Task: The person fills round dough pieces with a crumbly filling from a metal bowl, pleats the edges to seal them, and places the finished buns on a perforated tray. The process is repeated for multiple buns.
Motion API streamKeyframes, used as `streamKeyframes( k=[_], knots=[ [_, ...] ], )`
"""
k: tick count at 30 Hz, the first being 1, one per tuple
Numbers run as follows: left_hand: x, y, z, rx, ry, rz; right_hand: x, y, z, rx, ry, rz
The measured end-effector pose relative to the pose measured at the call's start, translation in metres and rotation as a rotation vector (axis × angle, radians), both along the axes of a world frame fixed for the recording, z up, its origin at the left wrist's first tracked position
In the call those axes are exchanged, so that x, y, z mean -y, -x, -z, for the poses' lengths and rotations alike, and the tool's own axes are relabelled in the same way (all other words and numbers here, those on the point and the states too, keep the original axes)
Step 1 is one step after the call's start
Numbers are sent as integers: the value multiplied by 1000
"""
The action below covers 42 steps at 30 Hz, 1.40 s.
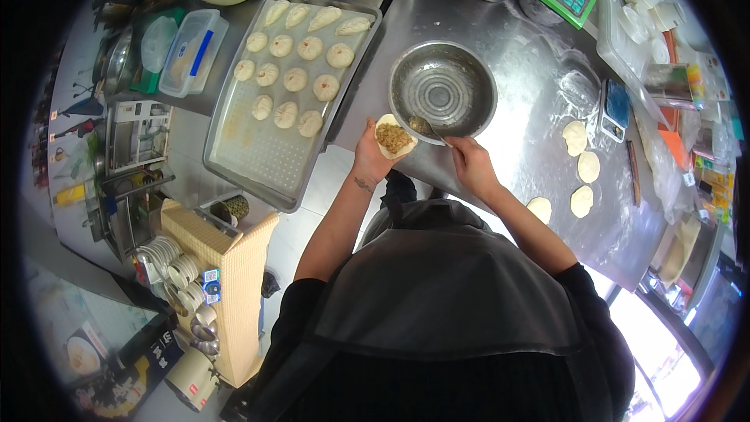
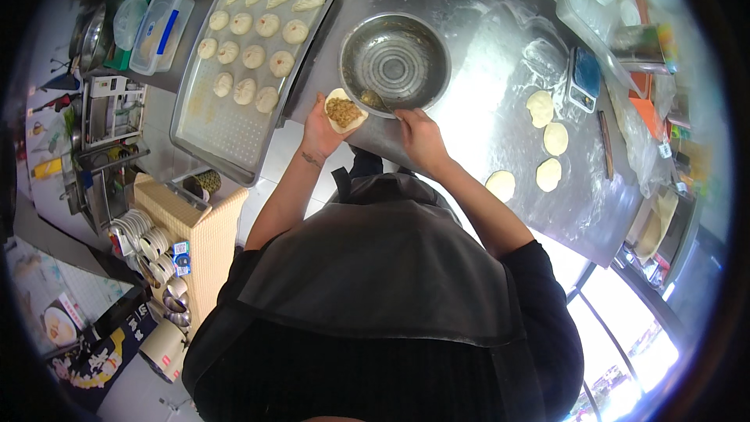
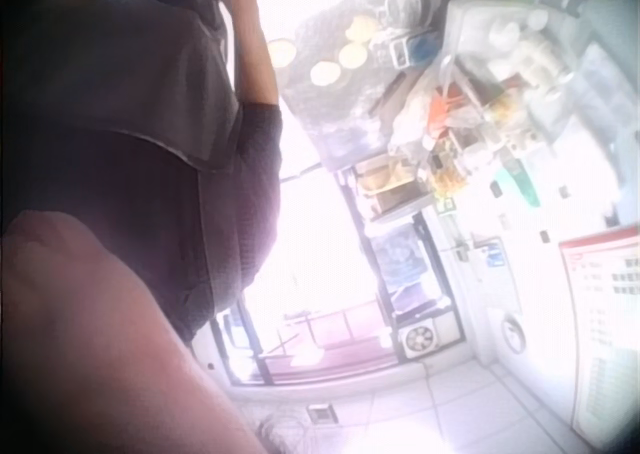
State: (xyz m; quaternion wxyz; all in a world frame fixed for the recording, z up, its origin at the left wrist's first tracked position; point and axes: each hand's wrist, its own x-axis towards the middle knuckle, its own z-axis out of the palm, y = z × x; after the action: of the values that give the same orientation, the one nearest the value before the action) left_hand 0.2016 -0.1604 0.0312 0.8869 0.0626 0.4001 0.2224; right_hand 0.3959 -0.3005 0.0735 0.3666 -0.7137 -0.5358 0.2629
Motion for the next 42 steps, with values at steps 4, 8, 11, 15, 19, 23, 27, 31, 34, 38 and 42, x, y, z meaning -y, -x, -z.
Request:
streamKeyframes(
  k=[4,8,11,15,19,23,27,31,34,38,42],
  knots=[
    [7,-3,-1,21,12,-50,11,7,-17,-3,-6,3],
    [11,-4,-3,28,19,-65,18,17,-24,38,-85,-57],
    [13,-5,-4,22,25,-78,20,22,-26,176,-60,-189],
    [17,-4,-4,3,39,-116,23,20,-29,271,-26,-256],
    [18,-1,-1,28,9,-99,19,4,-28,206,-122,-160],
    [22,1,1,24,-7,-103,3,-34,-19,276,-68,-90],
    [27,1,3,18,1,-104,-3,-65,-10,452,146,-127],
    [34,-2,6,41,17,-90,0,-64,-5,354,164,-133],
    [38,-6,7,49,32,-95,0,-52,-5,229,74,-136],
    [39,-8,5,56,48,-113,3,-36,-12,73,66,-116],
    [40,-9,-1,20,66,-128,6,-29,-25,-99,75,-45]
  ],
)
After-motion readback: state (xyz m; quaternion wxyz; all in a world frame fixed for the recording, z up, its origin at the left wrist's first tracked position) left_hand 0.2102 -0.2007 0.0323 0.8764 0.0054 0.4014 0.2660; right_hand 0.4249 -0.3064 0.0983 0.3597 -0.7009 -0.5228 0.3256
